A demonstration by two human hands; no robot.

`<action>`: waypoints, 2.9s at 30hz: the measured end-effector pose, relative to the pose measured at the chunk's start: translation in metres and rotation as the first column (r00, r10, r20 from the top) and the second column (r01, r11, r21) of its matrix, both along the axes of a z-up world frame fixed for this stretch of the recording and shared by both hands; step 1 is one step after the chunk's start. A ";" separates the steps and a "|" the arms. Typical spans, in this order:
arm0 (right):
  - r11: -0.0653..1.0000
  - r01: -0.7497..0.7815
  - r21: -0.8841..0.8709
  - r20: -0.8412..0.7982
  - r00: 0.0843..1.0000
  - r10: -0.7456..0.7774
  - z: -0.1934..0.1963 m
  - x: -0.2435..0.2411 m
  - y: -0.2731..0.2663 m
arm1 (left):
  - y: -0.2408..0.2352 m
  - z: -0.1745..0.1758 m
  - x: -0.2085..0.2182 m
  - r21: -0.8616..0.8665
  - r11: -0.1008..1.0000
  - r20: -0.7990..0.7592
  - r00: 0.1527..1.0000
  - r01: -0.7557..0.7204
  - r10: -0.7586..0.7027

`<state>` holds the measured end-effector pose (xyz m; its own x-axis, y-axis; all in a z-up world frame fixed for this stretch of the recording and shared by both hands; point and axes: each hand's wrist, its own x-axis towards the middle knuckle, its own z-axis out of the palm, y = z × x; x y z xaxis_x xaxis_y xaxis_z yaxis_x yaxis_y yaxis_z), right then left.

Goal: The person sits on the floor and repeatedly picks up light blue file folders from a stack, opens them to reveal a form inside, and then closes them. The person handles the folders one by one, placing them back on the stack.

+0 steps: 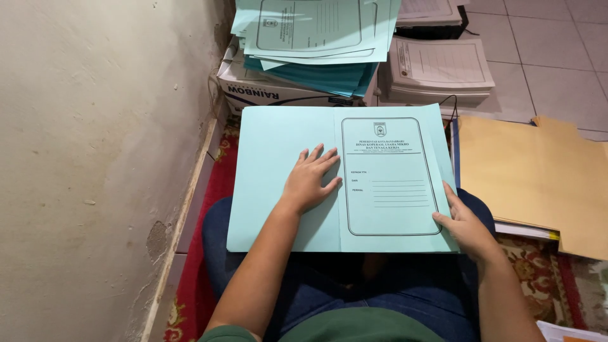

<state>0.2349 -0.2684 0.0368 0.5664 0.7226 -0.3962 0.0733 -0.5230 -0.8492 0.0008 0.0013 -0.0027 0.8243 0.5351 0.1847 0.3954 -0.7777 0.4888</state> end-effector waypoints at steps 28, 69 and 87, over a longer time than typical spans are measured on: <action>0.996 -0.054 -0.073 0.324 0.943 0.075 0.000 -0.020 0.007 | 0.001 -0.010 0.005 0.108 0.994 -0.032 0.999 -0.012 0.016; 0.957 -0.190 0.217 0.100 0.980 0.172 0.018 -0.022 0.012 | -0.003 -0.004 0.005 0.119 0.993 -0.055 0.998 -0.007 0.013; 0.728 -0.163 0.666 -0.174 0.915 0.364 -0.024 -0.079 0.084 | -0.004 -0.005 0.004 0.117 0.993 -0.017 1.000 -0.006 0.008</action>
<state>0.1557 -0.1844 0.0132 0.2540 0.9624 0.0959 -0.1610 0.1399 -0.9770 0.0044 -0.0023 -0.0077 0.8244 0.5164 0.2318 0.4088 -0.8264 0.3872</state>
